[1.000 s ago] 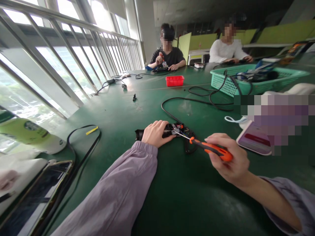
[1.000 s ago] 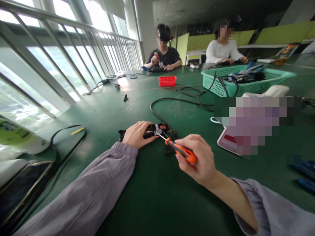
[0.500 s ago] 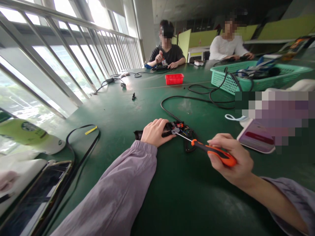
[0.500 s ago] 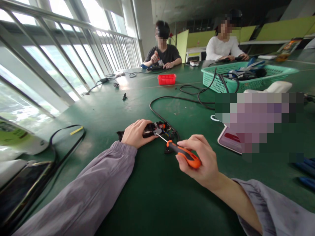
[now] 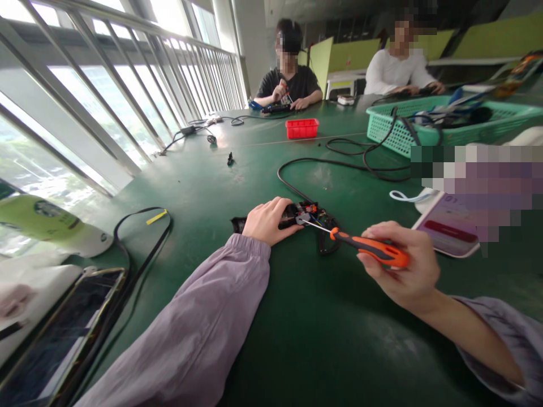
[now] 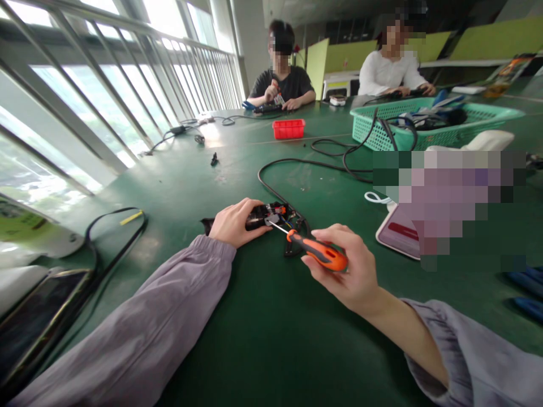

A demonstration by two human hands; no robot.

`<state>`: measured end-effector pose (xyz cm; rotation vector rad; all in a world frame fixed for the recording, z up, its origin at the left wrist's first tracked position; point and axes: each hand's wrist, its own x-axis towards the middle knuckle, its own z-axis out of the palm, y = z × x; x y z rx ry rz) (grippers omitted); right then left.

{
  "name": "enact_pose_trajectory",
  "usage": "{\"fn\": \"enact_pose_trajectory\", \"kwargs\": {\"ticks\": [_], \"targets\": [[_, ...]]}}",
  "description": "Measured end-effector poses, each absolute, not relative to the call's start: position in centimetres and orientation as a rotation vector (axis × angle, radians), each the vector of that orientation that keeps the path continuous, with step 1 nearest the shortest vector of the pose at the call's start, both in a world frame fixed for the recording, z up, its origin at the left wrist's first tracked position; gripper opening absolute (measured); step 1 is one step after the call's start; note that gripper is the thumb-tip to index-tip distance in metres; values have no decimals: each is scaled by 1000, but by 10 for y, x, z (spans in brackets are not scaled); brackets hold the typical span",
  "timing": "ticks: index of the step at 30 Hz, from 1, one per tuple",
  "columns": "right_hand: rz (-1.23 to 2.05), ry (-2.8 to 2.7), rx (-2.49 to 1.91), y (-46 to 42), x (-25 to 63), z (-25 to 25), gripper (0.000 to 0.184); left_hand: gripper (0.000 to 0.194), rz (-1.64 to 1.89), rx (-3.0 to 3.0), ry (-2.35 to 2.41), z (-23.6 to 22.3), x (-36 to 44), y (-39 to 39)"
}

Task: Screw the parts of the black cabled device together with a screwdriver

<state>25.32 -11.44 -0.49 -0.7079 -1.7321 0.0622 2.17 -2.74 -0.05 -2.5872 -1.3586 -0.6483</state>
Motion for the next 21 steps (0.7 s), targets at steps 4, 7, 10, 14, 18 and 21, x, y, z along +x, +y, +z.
{"fn": "enact_pose_trajectory", "kwargs": {"ticks": [4,7,10,14,18,21], "targets": [[101,-1730,-652,-115,250,-1,45,45,-625,-2591,-1316,0,22,-28],[44,-1818,-625,-116,252,-1,45,45,-607,-2601,-1262,1,22,-28],[25,-1816,-642,-117,253,1,43,45,-607,-2601,-1245,0,22,-28],[39,-1740,-675,-118,249,5,42,44,-612,-2598,-1256,-1,22,-28],[-3,-1811,-644,-118,250,3,43,45,-611,-2594,-1261,0,22,-28],[-14,-1817,-663,-118,251,2,44,45,-611,-2600,-1265,0,23,-28]]}}
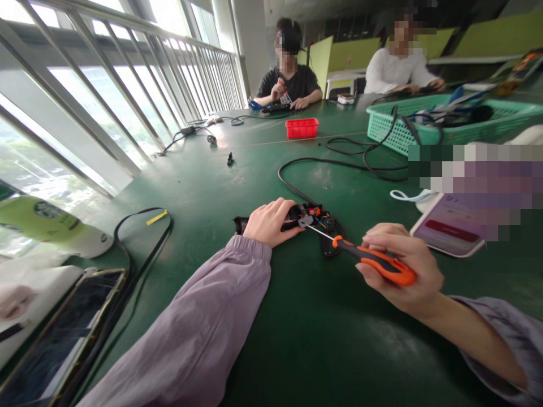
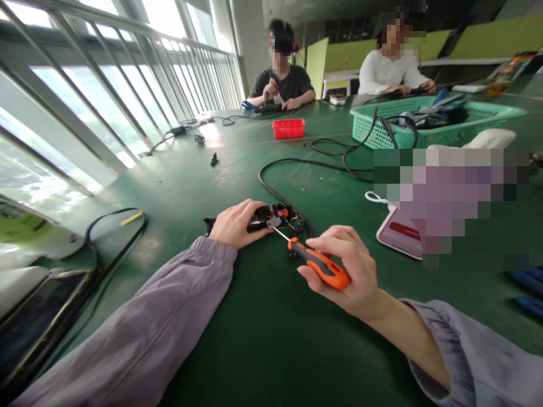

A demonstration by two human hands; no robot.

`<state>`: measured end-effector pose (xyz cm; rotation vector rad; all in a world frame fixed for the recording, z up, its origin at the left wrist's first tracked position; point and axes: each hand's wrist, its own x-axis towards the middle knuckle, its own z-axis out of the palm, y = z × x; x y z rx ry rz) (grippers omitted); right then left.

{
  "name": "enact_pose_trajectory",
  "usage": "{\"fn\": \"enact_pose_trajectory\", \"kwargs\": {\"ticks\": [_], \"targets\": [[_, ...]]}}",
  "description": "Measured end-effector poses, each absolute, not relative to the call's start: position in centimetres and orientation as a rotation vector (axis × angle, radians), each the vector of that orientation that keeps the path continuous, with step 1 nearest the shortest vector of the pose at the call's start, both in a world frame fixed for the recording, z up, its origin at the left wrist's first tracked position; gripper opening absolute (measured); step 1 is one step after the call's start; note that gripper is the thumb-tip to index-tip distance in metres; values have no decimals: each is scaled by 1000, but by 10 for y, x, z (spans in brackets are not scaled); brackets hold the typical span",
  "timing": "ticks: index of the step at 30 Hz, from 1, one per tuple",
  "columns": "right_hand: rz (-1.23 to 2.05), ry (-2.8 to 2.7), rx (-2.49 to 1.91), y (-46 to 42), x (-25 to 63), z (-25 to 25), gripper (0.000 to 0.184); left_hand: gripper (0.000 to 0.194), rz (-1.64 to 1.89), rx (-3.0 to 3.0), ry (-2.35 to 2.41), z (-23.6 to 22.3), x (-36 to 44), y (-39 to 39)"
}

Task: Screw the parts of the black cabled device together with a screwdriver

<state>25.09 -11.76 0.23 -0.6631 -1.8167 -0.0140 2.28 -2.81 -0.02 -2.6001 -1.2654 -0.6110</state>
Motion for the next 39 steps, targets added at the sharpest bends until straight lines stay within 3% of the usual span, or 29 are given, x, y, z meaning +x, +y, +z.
{"fn": "enact_pose_trajectory", "kwargs": {"ticks": [20,27,33,39], "targets": [[-82,-1893,-649,-116,250,4,45,43,-595,-2563,-1317,0,25,-30],[54,-1747,-727,-116,250,-1,44,44,-621,-2587,-1326,-1,24,-28],[-96,-1874,-700,-116,252,-2,43,43,-629,-2585,-1331,-3,24,-27],[27,-1757,-760,-116,249,0,41,44,-629,-2574,-1331,-2,24,-27]]}}
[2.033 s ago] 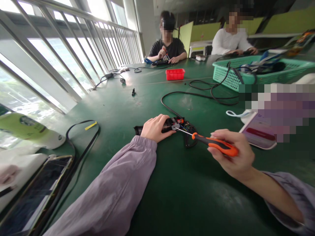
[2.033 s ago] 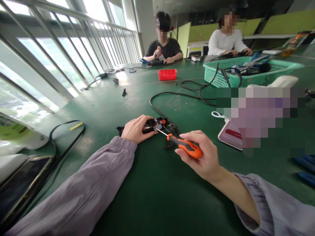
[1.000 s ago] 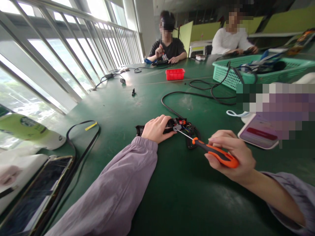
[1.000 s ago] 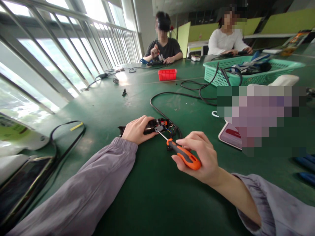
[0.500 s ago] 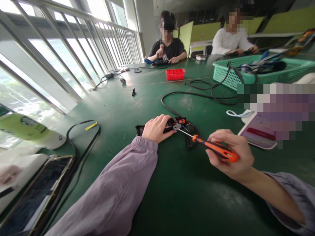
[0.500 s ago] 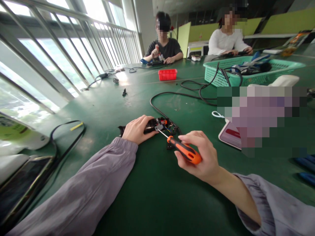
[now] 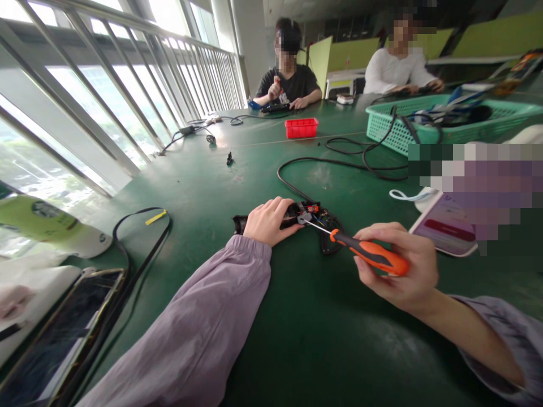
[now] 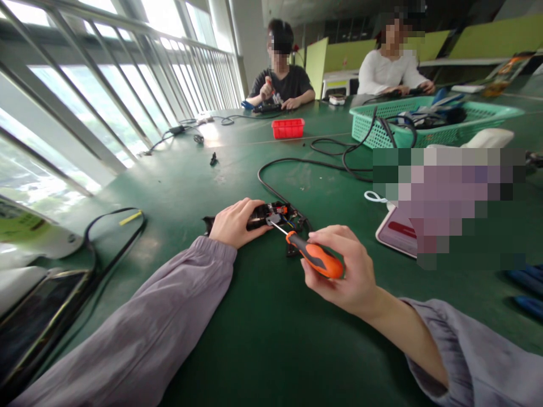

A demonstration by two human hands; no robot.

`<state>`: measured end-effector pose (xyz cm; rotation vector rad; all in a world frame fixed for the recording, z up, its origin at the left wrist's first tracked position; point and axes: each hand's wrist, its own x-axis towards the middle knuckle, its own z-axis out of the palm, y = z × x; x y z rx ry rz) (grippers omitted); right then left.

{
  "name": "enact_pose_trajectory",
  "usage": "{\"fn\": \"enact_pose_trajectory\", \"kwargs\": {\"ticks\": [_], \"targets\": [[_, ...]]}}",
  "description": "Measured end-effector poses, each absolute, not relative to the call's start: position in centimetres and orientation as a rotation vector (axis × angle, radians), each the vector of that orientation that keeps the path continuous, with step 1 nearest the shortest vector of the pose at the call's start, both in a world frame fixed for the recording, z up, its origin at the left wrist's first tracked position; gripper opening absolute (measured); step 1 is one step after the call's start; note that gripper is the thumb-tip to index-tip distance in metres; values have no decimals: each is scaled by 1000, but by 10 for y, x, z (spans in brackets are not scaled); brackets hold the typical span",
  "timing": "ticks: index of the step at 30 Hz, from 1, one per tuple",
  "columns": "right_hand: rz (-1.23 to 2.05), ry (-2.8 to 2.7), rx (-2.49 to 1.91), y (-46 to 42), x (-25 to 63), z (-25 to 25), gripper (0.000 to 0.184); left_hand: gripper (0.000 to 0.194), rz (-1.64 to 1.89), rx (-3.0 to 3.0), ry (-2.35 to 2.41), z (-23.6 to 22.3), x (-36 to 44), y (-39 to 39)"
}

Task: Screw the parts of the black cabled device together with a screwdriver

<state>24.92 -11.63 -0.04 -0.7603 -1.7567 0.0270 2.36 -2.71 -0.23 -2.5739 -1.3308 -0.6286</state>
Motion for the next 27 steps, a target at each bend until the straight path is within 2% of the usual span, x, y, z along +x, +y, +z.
{"fn": "enact_pose_trajectory", "kwargs": {"ticks": [6,11,19,24,27], "targets": [[-121,-1881,-717,-116,253,-1,47,44,-632,-2578,-1320,-2,24,-27],[19,-1749,-720,-116,251,-4,52,44,-635,-2581,-1318,-1,23,-28],[-132,-1913,-712,-117,252,5,33,43,-648,-2572,-1312,0,24,-29],[-67,-1800,-707,-115,252,-7,55,43,-648,-2563,-1302,-1,24,-28],[-9,-1757,-701,-115,250,-6,51,43,-644,-2559,-1294,-2,23,-28]]}}
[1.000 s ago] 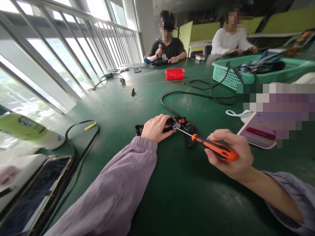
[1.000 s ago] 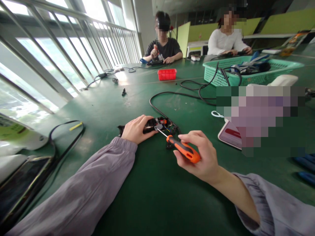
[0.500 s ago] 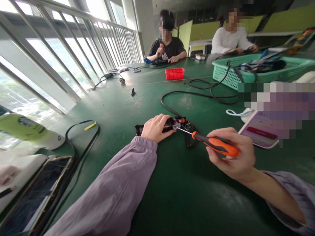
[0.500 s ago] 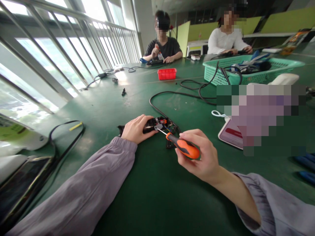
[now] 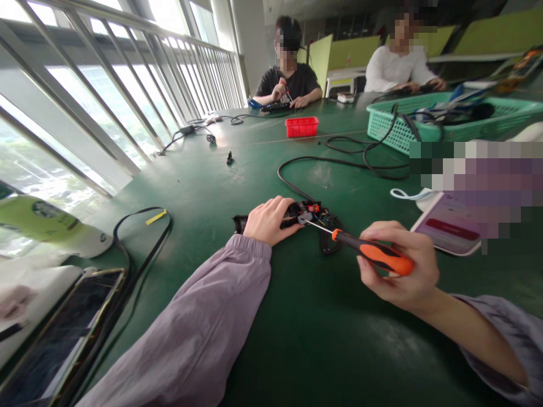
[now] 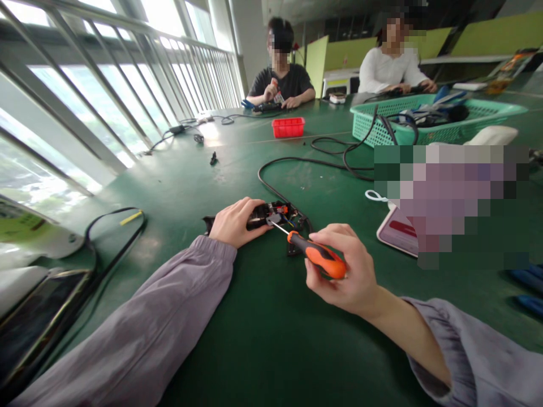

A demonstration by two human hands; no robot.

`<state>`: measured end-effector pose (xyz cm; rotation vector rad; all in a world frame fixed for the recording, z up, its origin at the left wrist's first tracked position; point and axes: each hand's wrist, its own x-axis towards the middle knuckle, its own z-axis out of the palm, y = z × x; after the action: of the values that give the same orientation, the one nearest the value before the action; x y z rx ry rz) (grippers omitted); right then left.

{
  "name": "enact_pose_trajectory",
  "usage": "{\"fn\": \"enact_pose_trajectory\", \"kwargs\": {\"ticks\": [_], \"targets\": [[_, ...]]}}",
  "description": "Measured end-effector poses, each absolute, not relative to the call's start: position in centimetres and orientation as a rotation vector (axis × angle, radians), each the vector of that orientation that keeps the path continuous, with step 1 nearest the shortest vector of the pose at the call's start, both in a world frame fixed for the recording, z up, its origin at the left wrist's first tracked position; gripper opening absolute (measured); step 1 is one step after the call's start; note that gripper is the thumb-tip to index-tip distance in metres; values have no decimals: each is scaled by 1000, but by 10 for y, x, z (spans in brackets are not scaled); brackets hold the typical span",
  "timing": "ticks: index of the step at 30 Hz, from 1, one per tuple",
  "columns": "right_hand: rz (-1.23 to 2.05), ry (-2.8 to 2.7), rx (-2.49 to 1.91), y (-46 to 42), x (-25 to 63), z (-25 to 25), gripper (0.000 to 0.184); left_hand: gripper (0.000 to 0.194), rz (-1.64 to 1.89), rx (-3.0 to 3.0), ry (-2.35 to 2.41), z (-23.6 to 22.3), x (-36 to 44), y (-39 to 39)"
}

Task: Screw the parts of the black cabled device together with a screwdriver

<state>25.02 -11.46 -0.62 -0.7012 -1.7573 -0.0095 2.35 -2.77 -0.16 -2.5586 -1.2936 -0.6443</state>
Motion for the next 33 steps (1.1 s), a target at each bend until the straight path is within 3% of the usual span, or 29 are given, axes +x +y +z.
{"fn": "enact_pose_trajectory", "kwargs": {"ticks": [6,10,33], "targets": [[-155,-1940,-698,-117,250,6,25,43,-645,-2549,-1290,-2,23,-28],[-141,-1862,-769,-116,253,6,18,43,-658,-2566,-1295,-2,22,-27],[-158,-1809,-890,-116,254,3,12,43,-673,-2594,-1325,-3,22,-26]]}}
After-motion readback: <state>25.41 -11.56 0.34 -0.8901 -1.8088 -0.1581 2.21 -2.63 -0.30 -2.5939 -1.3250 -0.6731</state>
